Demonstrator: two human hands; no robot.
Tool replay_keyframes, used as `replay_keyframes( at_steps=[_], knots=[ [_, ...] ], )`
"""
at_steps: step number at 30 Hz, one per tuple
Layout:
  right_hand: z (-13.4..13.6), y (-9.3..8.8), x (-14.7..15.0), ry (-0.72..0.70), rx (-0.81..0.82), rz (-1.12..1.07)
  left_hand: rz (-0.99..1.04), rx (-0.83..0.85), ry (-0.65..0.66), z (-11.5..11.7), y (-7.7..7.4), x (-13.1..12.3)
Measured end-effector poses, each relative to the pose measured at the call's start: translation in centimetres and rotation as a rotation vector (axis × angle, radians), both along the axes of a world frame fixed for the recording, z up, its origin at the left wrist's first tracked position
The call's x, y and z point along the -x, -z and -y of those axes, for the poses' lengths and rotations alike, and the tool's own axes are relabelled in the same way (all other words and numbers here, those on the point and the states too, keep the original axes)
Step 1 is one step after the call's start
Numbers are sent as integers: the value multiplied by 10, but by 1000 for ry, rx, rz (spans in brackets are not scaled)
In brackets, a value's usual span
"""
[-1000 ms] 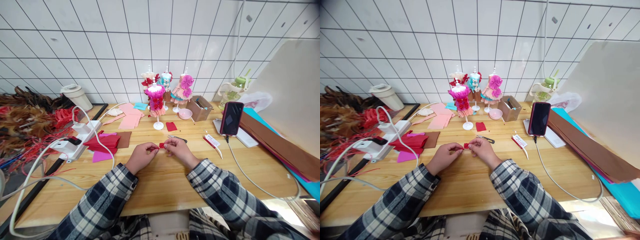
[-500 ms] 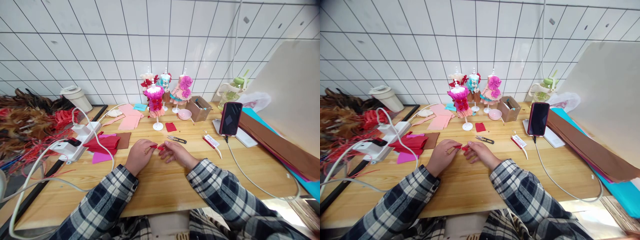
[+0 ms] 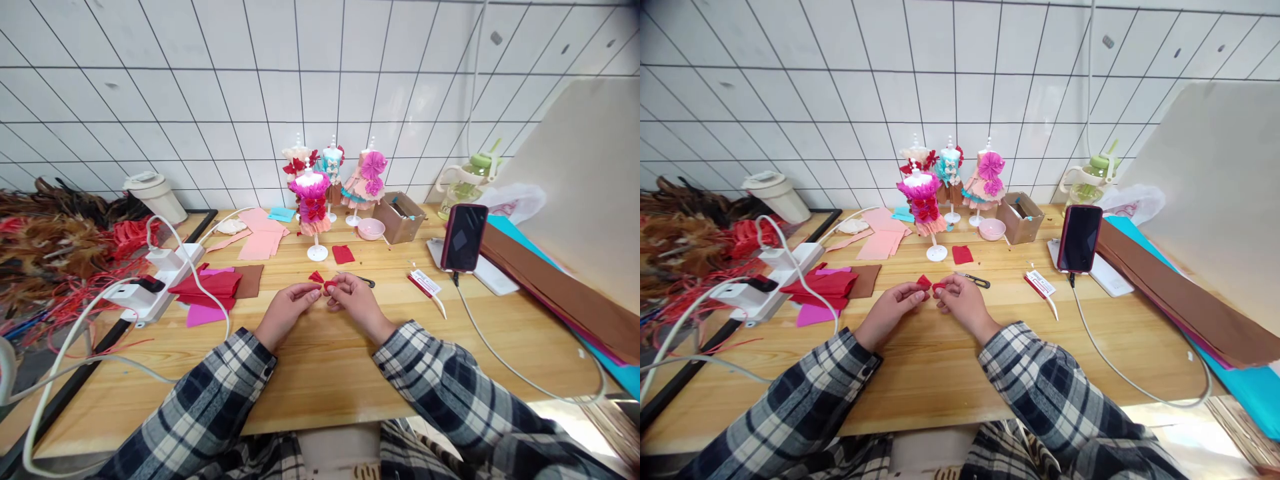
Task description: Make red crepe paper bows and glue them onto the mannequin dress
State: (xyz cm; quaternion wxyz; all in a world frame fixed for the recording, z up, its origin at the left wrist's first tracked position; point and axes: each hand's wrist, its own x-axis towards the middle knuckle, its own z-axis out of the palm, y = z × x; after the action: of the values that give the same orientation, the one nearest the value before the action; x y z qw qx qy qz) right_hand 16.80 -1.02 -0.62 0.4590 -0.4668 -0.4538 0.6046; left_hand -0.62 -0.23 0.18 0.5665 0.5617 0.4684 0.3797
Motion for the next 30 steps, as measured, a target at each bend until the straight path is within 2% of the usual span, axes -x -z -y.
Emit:
replay_keyframes(
  at_steps=[5,9,14,18,22,27,30],
  knots=[
    [4,3,12,-11,18,-62,221,82,-119,5,7,-13],
    [5,5,14,-76,49,-56,351,139,-87,4,5,-12],
    [7,4,11,-188,97,-87,356,179,21,3,4,-10],
    [7,-1,6,-192,-10,90,352,178,-49,3,2,-8],
    [7,-8,-2,-105,-148,241,133,90,-41,1,-7,0],
    [8,-10,-3,-37,-276,368,-300,-220,13,0,-12,7],
    [7,-6,-2,-58,-268,404,-476,-371,50,1,-10,7]
  ],
)
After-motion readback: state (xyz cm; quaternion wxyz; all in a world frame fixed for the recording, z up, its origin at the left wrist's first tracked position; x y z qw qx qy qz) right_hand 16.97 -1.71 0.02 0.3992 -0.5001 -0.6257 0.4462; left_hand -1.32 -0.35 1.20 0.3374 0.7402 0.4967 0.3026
